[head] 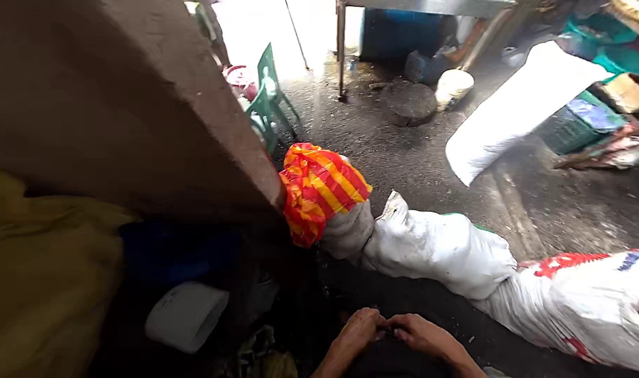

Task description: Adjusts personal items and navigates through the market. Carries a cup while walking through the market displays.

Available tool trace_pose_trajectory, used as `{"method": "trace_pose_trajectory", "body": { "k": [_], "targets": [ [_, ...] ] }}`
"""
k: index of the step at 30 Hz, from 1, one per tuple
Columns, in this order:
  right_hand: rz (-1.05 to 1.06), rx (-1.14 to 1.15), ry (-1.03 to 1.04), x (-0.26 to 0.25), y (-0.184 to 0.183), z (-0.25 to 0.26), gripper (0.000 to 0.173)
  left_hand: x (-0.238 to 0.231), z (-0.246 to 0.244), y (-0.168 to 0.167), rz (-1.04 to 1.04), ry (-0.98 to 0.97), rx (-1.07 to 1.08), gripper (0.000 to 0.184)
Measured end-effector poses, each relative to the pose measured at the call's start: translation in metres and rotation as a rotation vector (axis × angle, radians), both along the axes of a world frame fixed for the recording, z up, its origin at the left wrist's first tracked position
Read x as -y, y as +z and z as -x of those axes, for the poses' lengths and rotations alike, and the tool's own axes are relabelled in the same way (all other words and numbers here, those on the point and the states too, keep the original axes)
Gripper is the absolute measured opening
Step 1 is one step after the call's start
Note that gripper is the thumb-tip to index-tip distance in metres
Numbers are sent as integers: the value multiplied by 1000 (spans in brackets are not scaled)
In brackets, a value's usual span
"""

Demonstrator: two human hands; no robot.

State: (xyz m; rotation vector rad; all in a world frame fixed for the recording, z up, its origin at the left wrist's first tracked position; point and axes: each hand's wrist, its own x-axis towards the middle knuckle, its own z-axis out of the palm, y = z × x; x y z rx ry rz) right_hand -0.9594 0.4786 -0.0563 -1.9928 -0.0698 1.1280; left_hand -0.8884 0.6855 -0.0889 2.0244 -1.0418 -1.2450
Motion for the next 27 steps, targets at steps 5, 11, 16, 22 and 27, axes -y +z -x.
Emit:
{"method": "trace_pose_trajectory", "body": {
  "k": [5,11,16,22,27],
  "targets": [
    [100,5,-106,2,12,10,35,24,-15,-58,-89,-104,-16,37],
    [81,279,-407,20,20,23,34,73,-13,-50,143,-194,-488,32],
    [218,231,-440,59,25,23,38,109,-7,-53,256,-96,-509,23],
    [201,238,-488,82,22,38,41,90,-10,-45,239,180,-492,28],
    [151,266,-287,92,-7,26,46,-19,12,-37,101,615,-447,32]
  ]
}}
